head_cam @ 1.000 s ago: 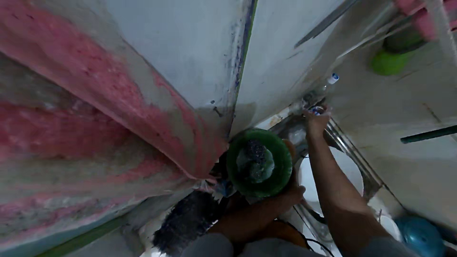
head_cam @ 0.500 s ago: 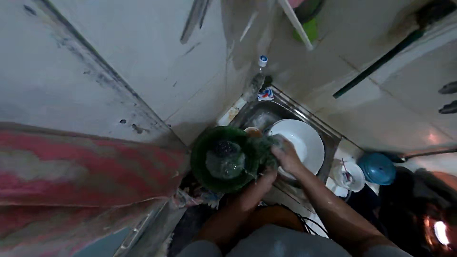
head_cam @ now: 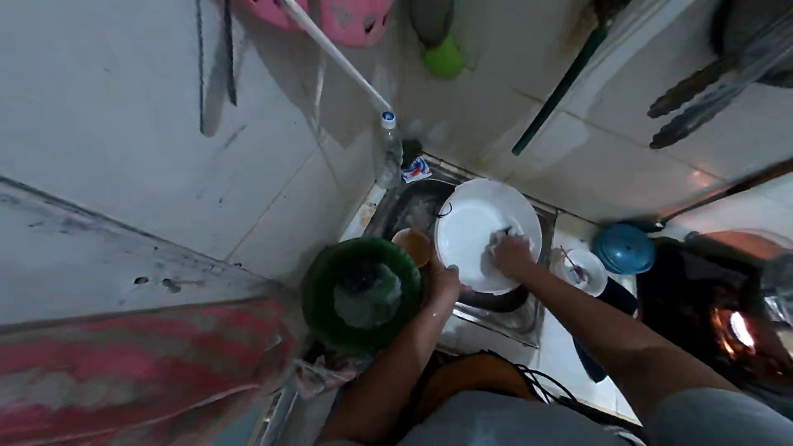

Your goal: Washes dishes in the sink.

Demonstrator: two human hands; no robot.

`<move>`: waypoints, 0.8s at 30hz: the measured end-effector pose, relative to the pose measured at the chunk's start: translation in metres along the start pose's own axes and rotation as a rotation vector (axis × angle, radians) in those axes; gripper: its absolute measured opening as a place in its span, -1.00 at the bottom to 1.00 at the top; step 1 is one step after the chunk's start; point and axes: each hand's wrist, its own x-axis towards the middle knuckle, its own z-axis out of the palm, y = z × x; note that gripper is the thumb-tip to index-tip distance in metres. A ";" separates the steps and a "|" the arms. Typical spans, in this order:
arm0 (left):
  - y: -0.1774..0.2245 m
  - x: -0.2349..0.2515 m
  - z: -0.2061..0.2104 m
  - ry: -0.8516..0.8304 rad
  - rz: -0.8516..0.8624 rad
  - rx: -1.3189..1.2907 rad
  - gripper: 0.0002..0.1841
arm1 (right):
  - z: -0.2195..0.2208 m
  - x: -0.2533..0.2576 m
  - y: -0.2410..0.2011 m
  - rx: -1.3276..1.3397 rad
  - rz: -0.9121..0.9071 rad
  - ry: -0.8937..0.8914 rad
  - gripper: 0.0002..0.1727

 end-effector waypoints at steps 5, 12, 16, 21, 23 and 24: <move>-0.007 0.004 0.014 -0.063 -0.005 0.014 -0.22 | 0.033 0.010 -0.063 0.771 -0.051 0.155 -0.59; 0.007 0.000 0.005 -0.015 0.018 0.044 -0.23 | -0.001 -0.007 -0.013 0.029 0.023 -0.094 -0.47; 0.000 -0.006 0.009 -0.097 -0.068 0.034 -0.22 | 0.002 0.020 -0.057 1.094 -0.152 0.154 -0.48; -0.003 -0.028 0.015 -0.189 -0.083 0.020 -0.15 | -0.047 0.047 -0.050 1.677 0.308 0.965 -0.37; -0.003 -0.022 0.014 -0.190 -0.052 0.054 -0.16 | -0.024 0.024 -0.068 1.507 0.160 0.642 -0.45; 0.001 -0.018 0.010 -0.159 -0.029 0.051 -0.19 | -0.011 0.008 -0.072 1.337 0.027 0.385 -0.51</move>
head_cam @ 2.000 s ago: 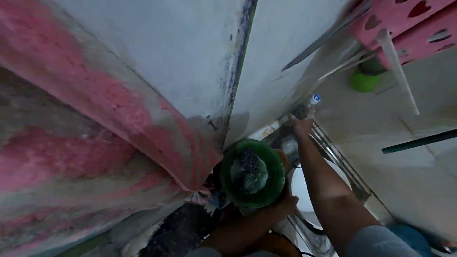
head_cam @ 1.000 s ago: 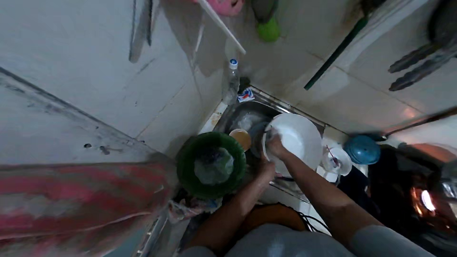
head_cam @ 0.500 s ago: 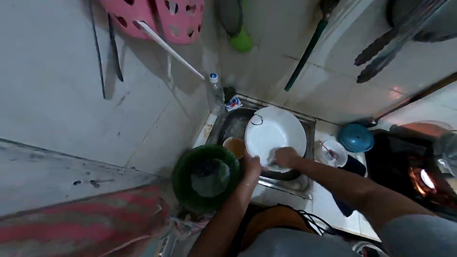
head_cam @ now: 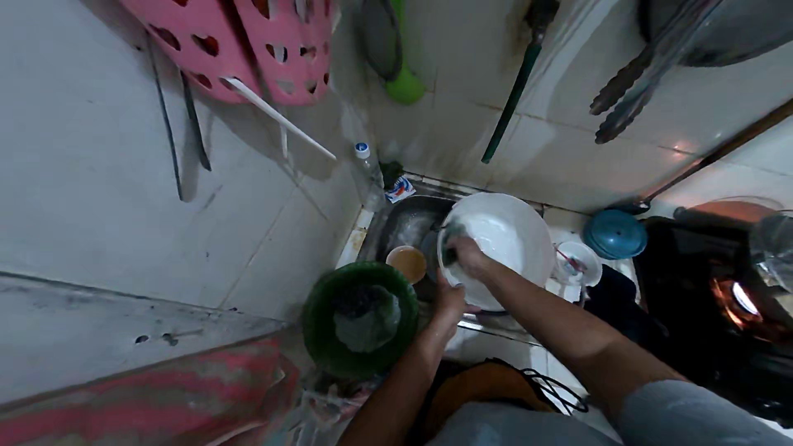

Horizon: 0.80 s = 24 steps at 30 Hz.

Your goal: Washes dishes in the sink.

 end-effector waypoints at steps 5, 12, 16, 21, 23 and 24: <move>0.007 0.001 -0.021 0.132 0.011 -0.068 -0.17 | -0.089 0.021 0.041 -1.095 -0.439 -0.370 -0.69; 0.010 -0.008 -0.004 0.056 0.010 -0.077 -0.24 | -0.022 -0.006 0.020 -0.992 -0.455 -0.301 -0.45; 0.014 -0.001 -0.016 0.140 0.063 -0.099 -0.22 | -0.082 0.008 0.026 -1.275 -0.440 -0.196 -0.41; 0.011 0.003 -0.008 0.089 0.038 -0.079 -0.20 | -0.029 -0.026 0.002 -0.816 -0.052 -0.405 -0.47; -0.002 0.003 -0.003 -0.003 -0.016 -0.032 -0.17 | 0.001 -0.021 0.002 -0.209 0.075 -0.246 -0.49; -0.006 0.002 -0.001 -0.036 -0.032 -0.015 -0.15 | 0.012 -0.013 0.004 0.012 0.081 -0.086 -0.49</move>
